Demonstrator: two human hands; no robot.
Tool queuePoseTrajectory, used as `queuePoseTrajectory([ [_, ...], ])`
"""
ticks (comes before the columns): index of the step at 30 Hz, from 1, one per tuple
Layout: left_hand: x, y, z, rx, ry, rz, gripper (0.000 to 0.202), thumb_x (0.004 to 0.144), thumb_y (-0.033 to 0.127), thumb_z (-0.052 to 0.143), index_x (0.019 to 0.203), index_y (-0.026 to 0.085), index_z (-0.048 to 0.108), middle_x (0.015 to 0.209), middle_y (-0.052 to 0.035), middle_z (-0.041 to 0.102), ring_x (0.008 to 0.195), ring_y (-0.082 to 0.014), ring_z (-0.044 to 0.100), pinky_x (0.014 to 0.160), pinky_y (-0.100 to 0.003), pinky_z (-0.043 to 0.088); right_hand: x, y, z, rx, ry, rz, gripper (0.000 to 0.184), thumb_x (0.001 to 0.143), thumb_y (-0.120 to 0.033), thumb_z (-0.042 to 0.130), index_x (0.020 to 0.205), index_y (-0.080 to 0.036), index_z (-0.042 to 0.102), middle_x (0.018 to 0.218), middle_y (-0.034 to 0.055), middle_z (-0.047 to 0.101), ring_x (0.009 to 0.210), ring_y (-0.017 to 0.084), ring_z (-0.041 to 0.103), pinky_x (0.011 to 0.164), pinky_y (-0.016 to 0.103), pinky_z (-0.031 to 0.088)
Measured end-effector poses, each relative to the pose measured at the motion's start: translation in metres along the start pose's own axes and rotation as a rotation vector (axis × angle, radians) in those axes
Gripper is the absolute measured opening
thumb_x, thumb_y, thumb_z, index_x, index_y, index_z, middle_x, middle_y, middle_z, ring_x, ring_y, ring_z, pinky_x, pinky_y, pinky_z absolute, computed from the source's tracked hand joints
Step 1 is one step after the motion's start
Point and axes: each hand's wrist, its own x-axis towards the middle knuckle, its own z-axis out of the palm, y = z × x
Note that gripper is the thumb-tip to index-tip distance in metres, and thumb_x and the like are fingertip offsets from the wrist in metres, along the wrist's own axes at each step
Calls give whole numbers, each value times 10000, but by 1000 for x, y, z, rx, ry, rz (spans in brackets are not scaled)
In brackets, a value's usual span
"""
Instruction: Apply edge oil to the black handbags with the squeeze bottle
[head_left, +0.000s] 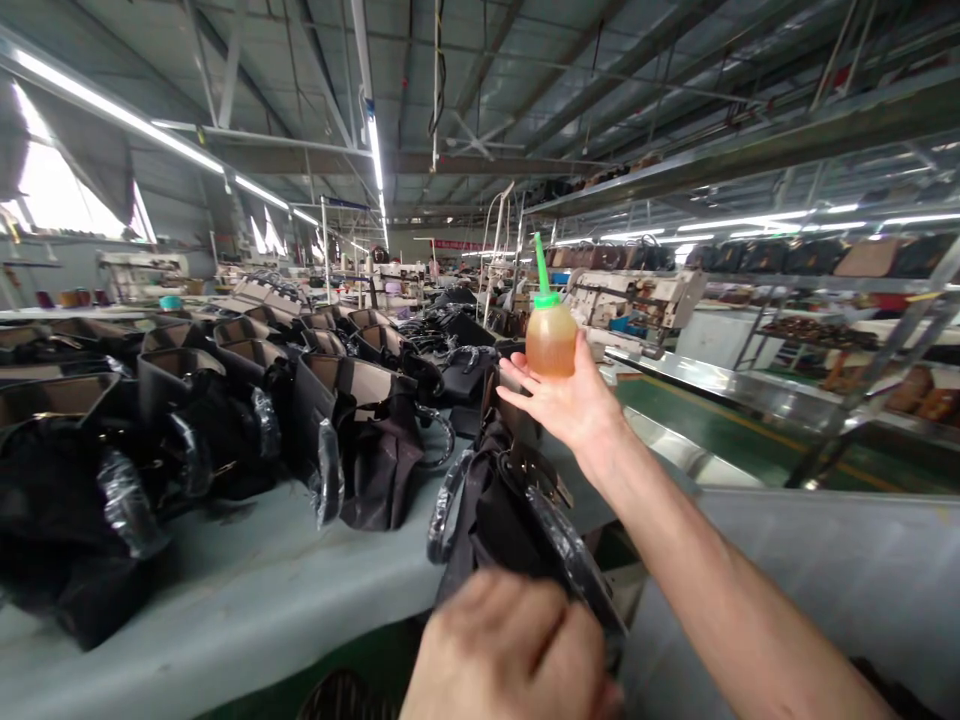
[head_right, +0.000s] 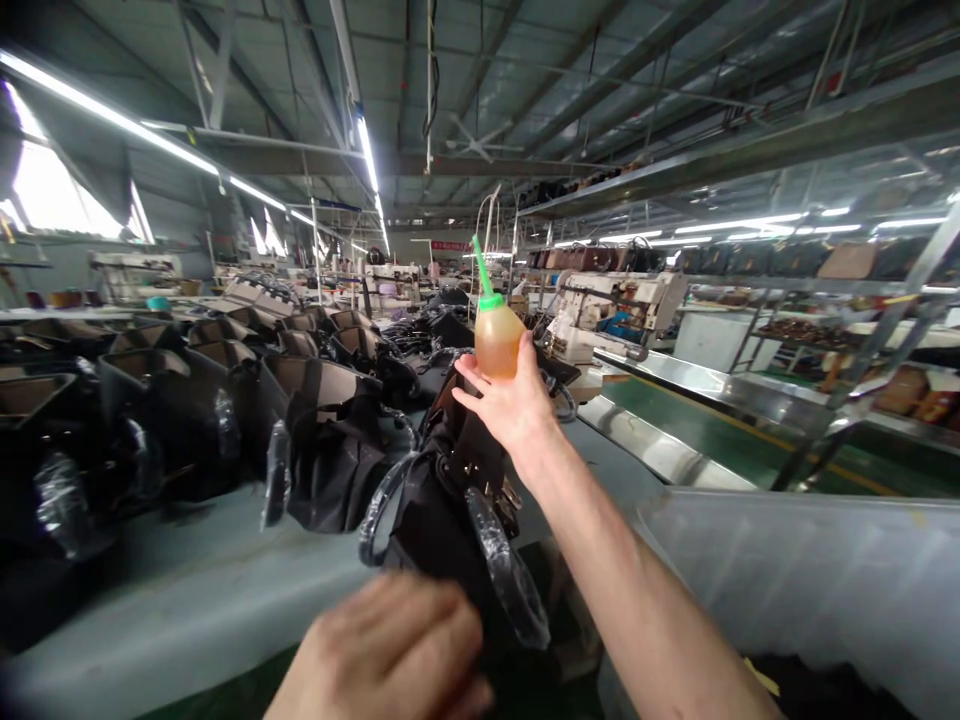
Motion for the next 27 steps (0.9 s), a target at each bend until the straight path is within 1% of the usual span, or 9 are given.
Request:
queuePoseTrajectory([
  [2, 30, -13, -14, -2, 249, -227, 284, 921, 231, 404, 1132, 199, 591, 1006, -107, 652, 881, -215, 622, 802, -412, 532, -2, 0, 1, -3, 7, 3, 566, 931, -672, 302, 939, -180, 582, 886, 122, 632, 1126, 271, 550, 1005, 555, 346],
  [3, 44, -20, -19, 20, 345, -274, 276, 899, 214, 457, 1149, 189, 571, 1038, -110, 644, 934, -227, 608, 849, -424, 514, -2, -1, 1, -5, 13, 0, 566, 929, -673, 304, 934, -180, 582, 898, 124, 631, 1131, 269, 548, 1005, 550, 348],
  [5, 67, -32, -24, 87, 422, -371, 364, 825, 176, 582, 1184, 146, 532, 1104, -120, 622, 1040, -255, 564, 931, -437, 467, -4, -4, -1, -10, 26, -19, 566, 925, -681, 304, 926, -186, 578, 910, 122, 629, 1130, 263, 549, 1001, 544, 356],
  [8, 81, -47, -25, 166, 385, -431, 292, 800, 230, 648, 1059, 111, 583, 1013, -120, 639, 1026, -277, 544, 920, -446, 448, -8, -11, -5, -19, 43, -52, 542, 928, -676, 306, 924, -200, 565, 893, 107, 629, 1119, 254, 557, 996, 549, 364],
  [10, 81, -56, -25, 195, 334, -428, 188, 817, 304, 642, 893, 133, 631, 941, -111, 650, 1023, -292, 531, 913, -472, 426, -11, -17, -8, -27, 56, -61, 527, 932, -670, 309, 934, -205, 557, 883, 102, 629, 1121, 253, 556, 998, 563, 355],
  [12, 78, -65, -24, 186, 297, -431, 188, 833, 332, 622, 771, 157, 649, 915, -94, 660, 1040, -292, 510, 926, -474, 395, -14, -21, -10, -32, 74, -61, 533, 936, -666, 293, 942, -200, 553, 880, 106, 626, 1126, 254, 553, 998, 576, 347],
  [16, 78, -78, -28, 116, 228, -430, 162, 848, 262, 590, 725, 185, 663, 897, -43, 675, 1025, -250, 489, 907, -399, 379, -20, -27, -10, -41, 88, -45, 549, 941, -659, 275, 935, -190, 560, 892, 129, 626, 1135, 265, 545, 993, 589, 343],
  [23, 84, -90, -47, 208, 136, -150, 130, 860, 259, 588, 774, 185, 651, 912, -21, 657, 972, -218, 502, 895, -368, 357, -26, -49, -10, -71, 111, -52, 540, 931, -660, 288, 974, -208, 580, 911, 117, 626, 1131, 273, 545, 991, 636, 291],
  [27, 77, -98, -40, 162, 170, -26, 134, 864, 263, 604, 768, 178, 645, 883, -10, 655, 957, -201, 503, 900, -352, 360, -30, -55, -22, -88, 145, -26, 506, 931, -645, 319, 1003, -210, 567, 925, 123, 621, 1115, 286, 552, 966, 648, 312],
])
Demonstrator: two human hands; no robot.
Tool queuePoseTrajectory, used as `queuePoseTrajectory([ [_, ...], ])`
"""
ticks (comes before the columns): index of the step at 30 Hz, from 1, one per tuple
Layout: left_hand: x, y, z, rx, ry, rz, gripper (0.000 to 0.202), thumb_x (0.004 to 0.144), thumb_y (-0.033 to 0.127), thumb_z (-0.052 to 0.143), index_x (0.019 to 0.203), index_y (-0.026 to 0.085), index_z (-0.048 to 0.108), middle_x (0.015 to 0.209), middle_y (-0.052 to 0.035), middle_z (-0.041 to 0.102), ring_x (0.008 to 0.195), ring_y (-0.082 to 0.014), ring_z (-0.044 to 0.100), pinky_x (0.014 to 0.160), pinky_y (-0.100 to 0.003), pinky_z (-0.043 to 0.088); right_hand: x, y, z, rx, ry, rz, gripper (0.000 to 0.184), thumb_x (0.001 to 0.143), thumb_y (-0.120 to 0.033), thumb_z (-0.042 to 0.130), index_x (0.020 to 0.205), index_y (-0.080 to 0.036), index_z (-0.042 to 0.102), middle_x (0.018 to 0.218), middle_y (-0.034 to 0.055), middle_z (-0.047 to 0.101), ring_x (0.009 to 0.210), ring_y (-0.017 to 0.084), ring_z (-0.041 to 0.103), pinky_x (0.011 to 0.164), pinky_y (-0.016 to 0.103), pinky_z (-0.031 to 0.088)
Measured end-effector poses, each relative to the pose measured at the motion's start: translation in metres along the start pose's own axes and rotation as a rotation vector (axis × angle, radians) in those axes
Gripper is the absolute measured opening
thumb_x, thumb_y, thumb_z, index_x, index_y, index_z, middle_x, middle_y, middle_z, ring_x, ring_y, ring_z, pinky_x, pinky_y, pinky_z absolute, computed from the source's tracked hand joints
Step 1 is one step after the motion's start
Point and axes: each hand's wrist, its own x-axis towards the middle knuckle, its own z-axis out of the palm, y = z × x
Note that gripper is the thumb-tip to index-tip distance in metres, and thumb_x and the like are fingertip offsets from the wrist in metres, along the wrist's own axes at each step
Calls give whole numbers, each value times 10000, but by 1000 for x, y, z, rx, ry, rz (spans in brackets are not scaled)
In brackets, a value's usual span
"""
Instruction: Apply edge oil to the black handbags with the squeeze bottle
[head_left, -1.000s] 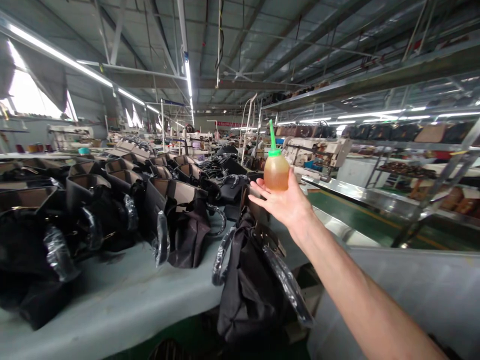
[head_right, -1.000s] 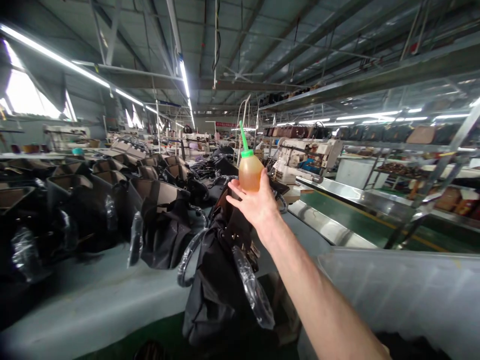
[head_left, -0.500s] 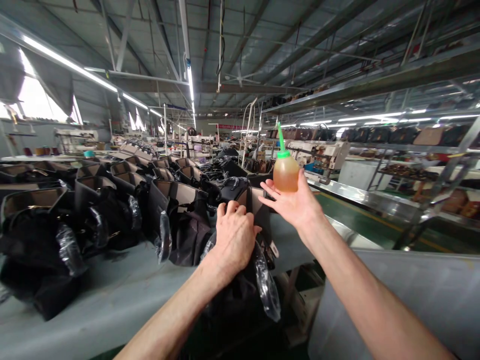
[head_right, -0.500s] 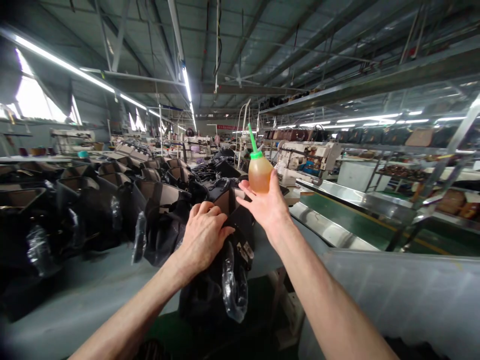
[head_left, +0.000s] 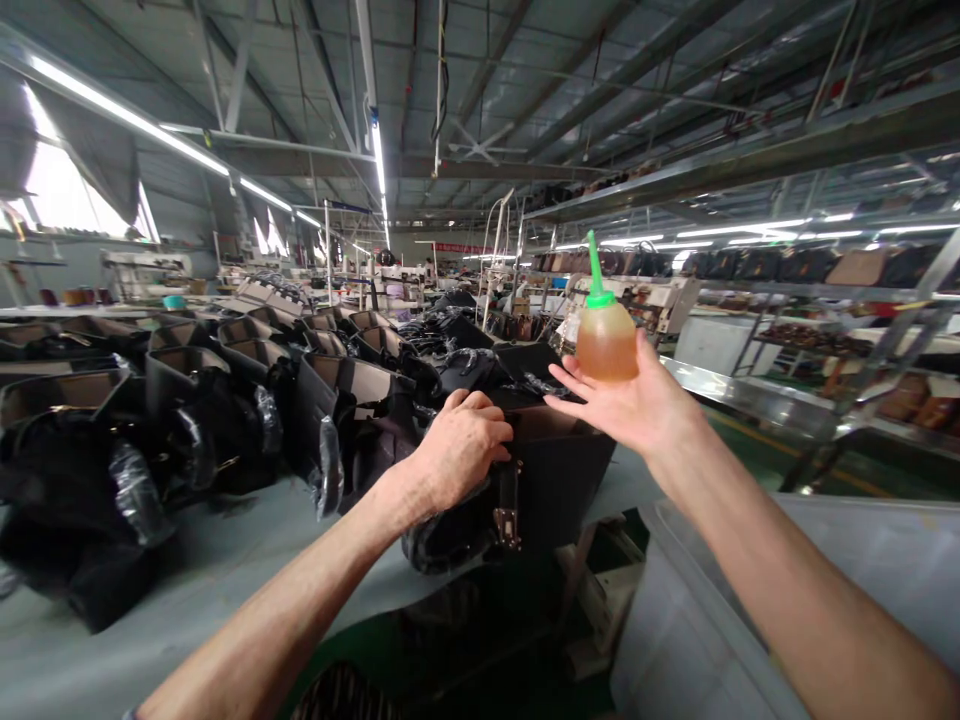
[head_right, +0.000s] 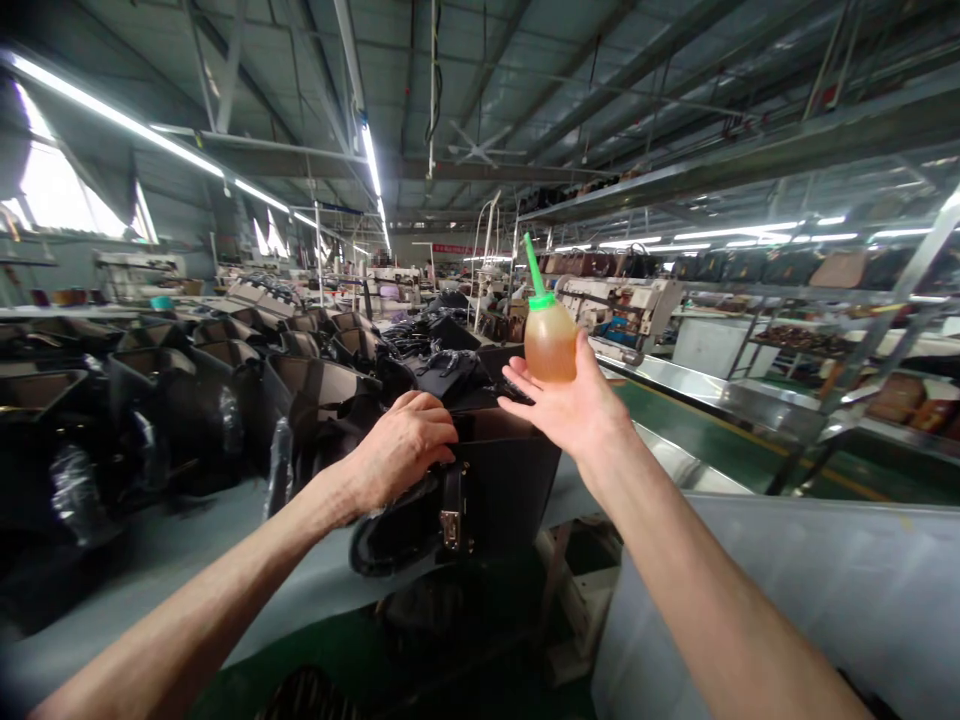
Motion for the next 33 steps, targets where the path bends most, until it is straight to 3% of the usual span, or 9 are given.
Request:
queuePoseTrajectory([
  [7, -17, 1, 18, -132, 107, -51, 116, 861, 250, 612, 797, 176, 674, 948, -15, 661, 999, -207, 483, 925, -356, 376, 1, 6, -12, -31, -13, 48, 527, 934, -636, 334, 1025, -166, 555, 958, 161, 613, 1103, 314, 556, 929, 661, 349],
  [16, 24, -26, -13, -25, 44, -13, 101, 833, 181, 603, 749, 176, 659, 880, -19, 667, 933, -191, 513, 840, -291, 412, 15, -8, 11, -47, -15, -22, 536, 930, -645, 322, 1030, -186, 579, 943, 121, 621, 1119, 283, 547, 985, 681, 236],
  [23, 14, -48, 2, -204, 55, -73, 116, 832, 159, 578, 746, 181, 653, 867, -16, 648, 926, -195, 519, 872, -303, 426, 25, -2, 9, -62, 41, 13, 575, 939, -639, 316, 1098, -137, 545, 980, 167, 611, 1123, 288, 546, 964, 635, 333],
  [26, 4, -49, 10, -403, 145, -107, 99, 815, 130, 575, 836, 173, 661, 1098, -51, 615, 1049, -201, 530, 962, -318, 408, 28, 1, 14, -83, 50, 26, 519, 948, -610, 343, 1073, -154, 556, 1001, 179, 614, 1113, 301, 553, 948, 665, 320],
  [29, 0, -43, 19, -579, 307, -228, 216, 805, 151, 585, 1015, 167, 630, 1338, -97, 459, 1188, -208, 490, 1028, -314, 378, 30, 4, 20, -103, 61, 22, 440, 950, -567, 404, 1049, -169, 564, 1027, 179, 615, 1096, 297, 566, 956, 670, 296],
  [33, 0, -33, 28, -621, 421, -373, 271, 849, 279, 565, 1090, 157, 583, 1230, -96, 538, 1075, -188, 556, 953, -293, 429, 30, 5, 20, -107, 76, 4, 439, 963, -556, 370, 1074, -170, 548, 1048, 172, 609, 1074, 290, 581, 945, 645, 342],
])
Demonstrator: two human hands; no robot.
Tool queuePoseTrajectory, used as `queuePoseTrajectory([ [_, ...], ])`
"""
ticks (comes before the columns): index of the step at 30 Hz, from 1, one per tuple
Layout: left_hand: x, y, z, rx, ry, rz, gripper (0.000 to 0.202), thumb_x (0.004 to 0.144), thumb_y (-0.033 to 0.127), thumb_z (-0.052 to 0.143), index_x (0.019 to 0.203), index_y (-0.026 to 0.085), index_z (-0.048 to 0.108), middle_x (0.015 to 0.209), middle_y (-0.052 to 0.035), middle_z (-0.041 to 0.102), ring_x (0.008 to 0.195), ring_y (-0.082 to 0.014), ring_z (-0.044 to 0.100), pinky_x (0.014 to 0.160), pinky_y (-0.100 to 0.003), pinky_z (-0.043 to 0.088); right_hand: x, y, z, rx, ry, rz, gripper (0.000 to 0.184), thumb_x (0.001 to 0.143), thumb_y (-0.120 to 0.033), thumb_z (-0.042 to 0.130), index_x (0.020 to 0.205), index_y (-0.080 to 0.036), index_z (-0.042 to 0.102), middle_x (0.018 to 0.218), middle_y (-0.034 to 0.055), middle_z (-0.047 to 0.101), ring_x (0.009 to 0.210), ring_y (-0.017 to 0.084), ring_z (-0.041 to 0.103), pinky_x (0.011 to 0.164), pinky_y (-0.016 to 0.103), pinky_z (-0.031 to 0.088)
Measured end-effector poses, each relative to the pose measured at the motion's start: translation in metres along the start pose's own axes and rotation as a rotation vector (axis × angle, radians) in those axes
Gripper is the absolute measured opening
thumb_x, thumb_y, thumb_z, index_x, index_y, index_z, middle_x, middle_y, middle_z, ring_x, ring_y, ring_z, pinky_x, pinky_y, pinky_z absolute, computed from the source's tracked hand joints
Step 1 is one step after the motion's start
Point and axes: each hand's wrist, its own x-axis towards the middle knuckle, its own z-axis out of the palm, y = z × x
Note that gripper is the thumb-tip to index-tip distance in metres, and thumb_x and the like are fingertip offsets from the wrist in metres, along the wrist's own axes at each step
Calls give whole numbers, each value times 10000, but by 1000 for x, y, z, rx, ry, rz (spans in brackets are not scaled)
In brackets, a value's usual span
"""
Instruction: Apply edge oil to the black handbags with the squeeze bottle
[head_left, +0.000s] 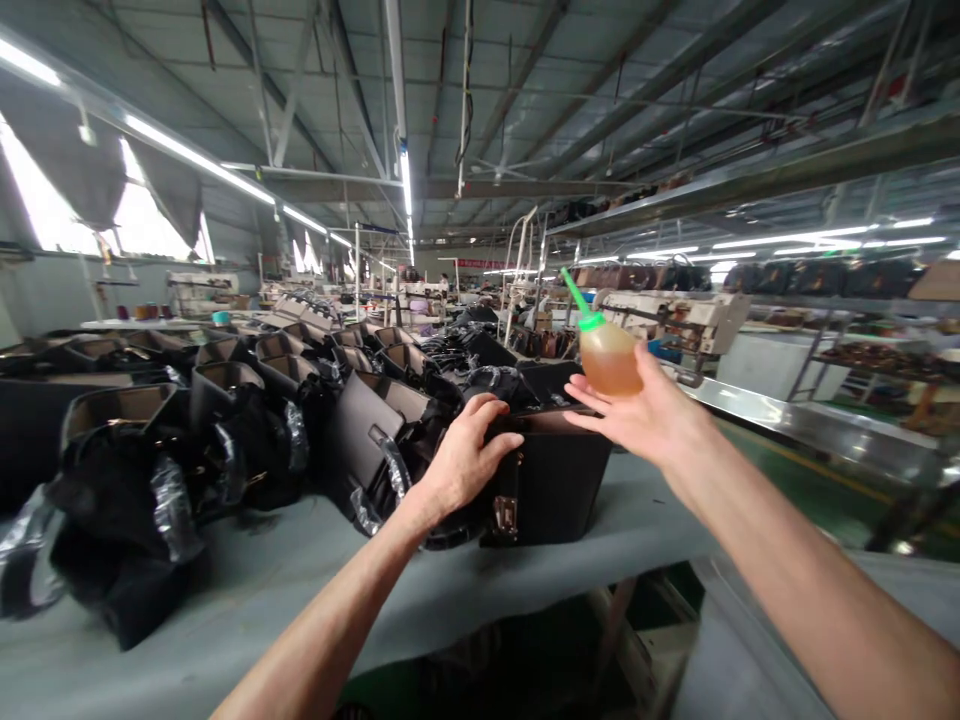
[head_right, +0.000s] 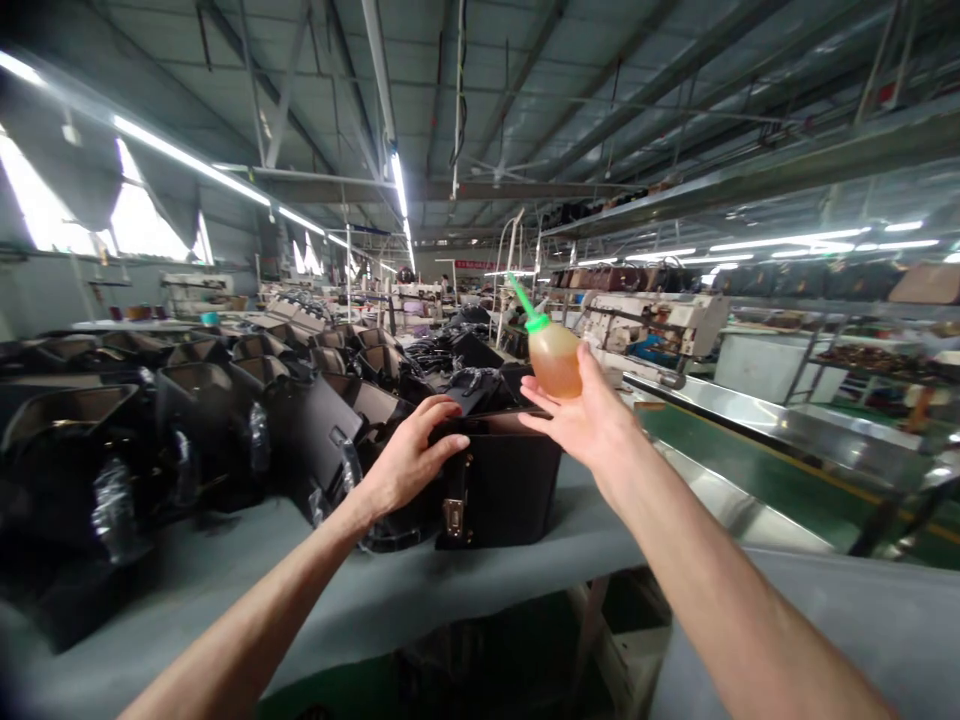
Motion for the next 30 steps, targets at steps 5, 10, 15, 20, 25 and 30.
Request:
queuePoseTrajectory([
  [5, 9, 9, -1, 286, 16, -286, 292, 910, 379, 434, 898, 173, 642, 883, -56, 671, 813, -180, 613, 744, -274, 456, 5, 1, -6, -7, 0, -4, 379, 970, -499, 375, 1139, -194, 522, 1101, 201, 580, 1086, 321, 576, 922, 633, 380],
  [10, 27, 18, -16, 389, -220, -391, 502, 783, 642, 500, 732, 175, 678, 730, -61, 651, 713, -202, 603, 600, -262, 407, 9, 0, -9, -12, 5, 1, 392, 964, -530, 348, 1129, -230, 540, 1099, 185, 585, 1071, 319, 587, 913, 609, 404],
  [15, 45, 22, -32, 358, -489, -427, 563, 636, 713, 604, 634, 153, 671, 587, -26, 556, 608, -179, 547, 516, -254, 351, 0, 0, -8, 3, 0, -6, 425, 965, -540, 372, 1180, -204, 518, 1071, 183, 597, 1054, 308, 596, 901, 635, 388],
  [20, 63, 27, -32, 272, -741, -423, 335, 656, 451, 709, 536, 142, 665, 515, 1, 558, 514, -136, 485, 521, -249, 370, -12, -1, -10, 8, -32, 21, 417, 959, -510, 428, 1190, -173, 512, 1049, 199, 602, 1040, 319, 601, 869, 665, 388],
  [25, 64, 31, -17, 267, -688, -410, 101, 645, 127, 605, 613, 137, 699, 473, 26, 544, 503, -115, 480, 530, -220, 390, -20, -4, -15, 10, -42, 44, 413, 962, -507, 416, 1209, -187, 499, 1075, 212, 593, 1049, 336, 596, 850, 679, 387],
  [30, 53, 31, -4, 281, -532, -408, 286, 613, 56, 490, 728, 137, 739, 532, -7, 595, 559, -144, 543, 566, -227, 425, -18, -5, -17, -9, -63, 88, 443, 956, -493, 440, 1197, -130, 520, 1032, 221, 602, 1029, 340, 603, 844, 679, 402],
])
